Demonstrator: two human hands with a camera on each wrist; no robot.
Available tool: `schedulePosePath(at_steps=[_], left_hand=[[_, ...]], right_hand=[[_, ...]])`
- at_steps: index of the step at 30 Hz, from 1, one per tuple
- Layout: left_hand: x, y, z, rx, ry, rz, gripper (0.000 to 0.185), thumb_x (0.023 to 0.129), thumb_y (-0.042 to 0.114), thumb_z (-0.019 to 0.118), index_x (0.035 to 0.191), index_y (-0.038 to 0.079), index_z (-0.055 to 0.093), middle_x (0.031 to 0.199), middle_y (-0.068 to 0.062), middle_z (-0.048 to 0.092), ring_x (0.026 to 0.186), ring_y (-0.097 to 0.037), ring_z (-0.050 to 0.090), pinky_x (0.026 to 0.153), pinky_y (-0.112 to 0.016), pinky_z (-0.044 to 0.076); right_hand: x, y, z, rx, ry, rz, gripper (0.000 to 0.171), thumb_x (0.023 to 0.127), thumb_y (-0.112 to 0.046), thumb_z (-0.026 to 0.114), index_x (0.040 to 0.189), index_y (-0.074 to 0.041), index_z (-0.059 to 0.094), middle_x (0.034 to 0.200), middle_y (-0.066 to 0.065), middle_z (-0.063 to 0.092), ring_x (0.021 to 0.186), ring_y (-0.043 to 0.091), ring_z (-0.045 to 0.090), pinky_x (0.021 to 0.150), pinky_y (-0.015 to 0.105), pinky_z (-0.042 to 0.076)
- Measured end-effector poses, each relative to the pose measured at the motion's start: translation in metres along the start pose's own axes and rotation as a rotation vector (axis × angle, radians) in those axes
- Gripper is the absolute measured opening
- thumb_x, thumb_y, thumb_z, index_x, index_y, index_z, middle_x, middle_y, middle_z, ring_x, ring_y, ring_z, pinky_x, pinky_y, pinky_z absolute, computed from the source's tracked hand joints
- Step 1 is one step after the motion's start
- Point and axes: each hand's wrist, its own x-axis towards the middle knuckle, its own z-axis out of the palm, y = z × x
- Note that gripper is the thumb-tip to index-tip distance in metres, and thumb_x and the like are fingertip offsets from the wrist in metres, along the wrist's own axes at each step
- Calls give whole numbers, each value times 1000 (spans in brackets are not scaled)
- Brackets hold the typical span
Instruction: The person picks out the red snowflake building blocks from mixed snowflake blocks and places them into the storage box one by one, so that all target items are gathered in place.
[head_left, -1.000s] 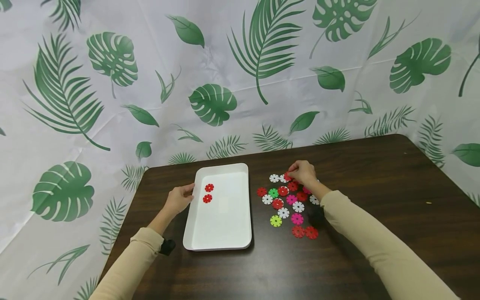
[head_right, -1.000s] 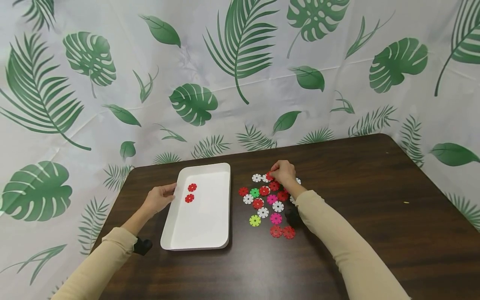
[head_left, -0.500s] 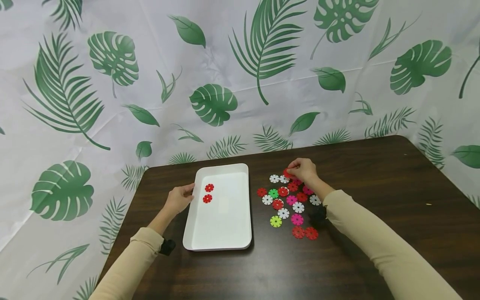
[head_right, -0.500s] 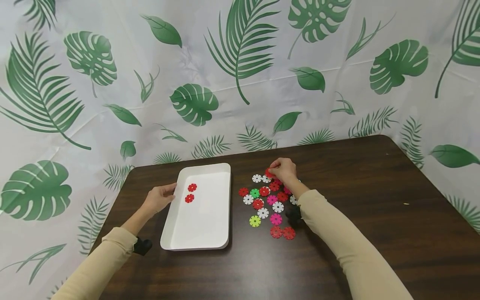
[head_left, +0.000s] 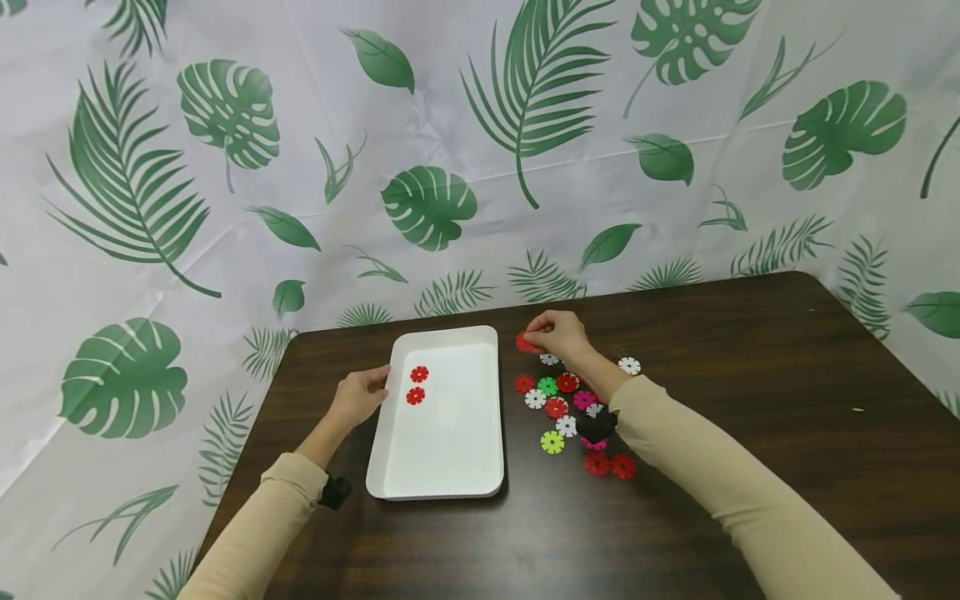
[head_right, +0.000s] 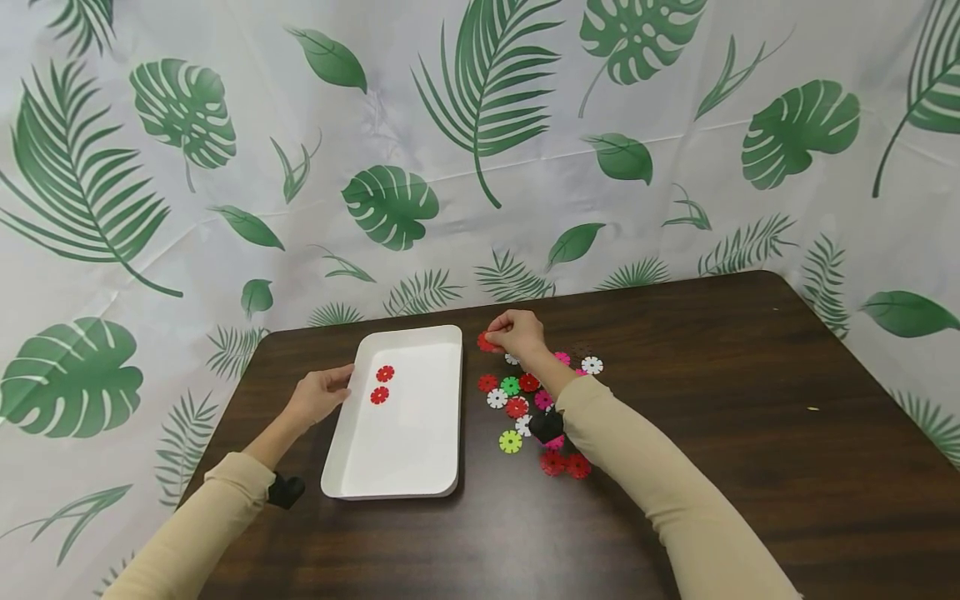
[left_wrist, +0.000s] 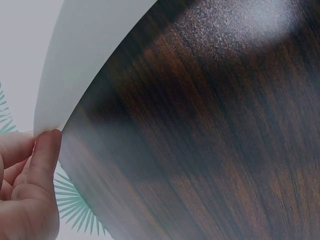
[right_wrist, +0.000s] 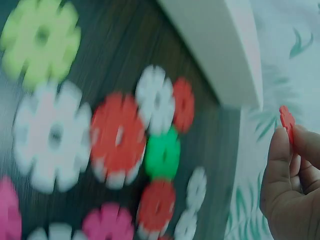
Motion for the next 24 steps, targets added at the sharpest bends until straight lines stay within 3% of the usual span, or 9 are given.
schedulePosePath(at_steps=[4,9,24], left_hand=[[1,0,0,4,2,4,46,90,-2,55,135,-2,48,133,-22,51,111,-35,59,89,-42,52],[1,-1,0,1,-1,1,45,90,-2,55,135,-2,48,134,-22,51,111,-35,59,90,-42,52],[2,0,-1,-8,-10,-11,46,90,-2,55,135,-1,48,134,-22,51,114,-35,57,91,-42,50]], right_hand=[[-3,-10,25,85,-51,19,16,83,1,67,97,7,63,82,10,62,67,16,64,83,45,55],[-5,-21,56,145,-98,43,13,82,3,67,94,6,63,81,10,62,68,16,64,76,38,58],[-20,-28,137,161,-164,111,8,81,2,69,85,3,63,74,6,60,60,11,58,62,26,58]])
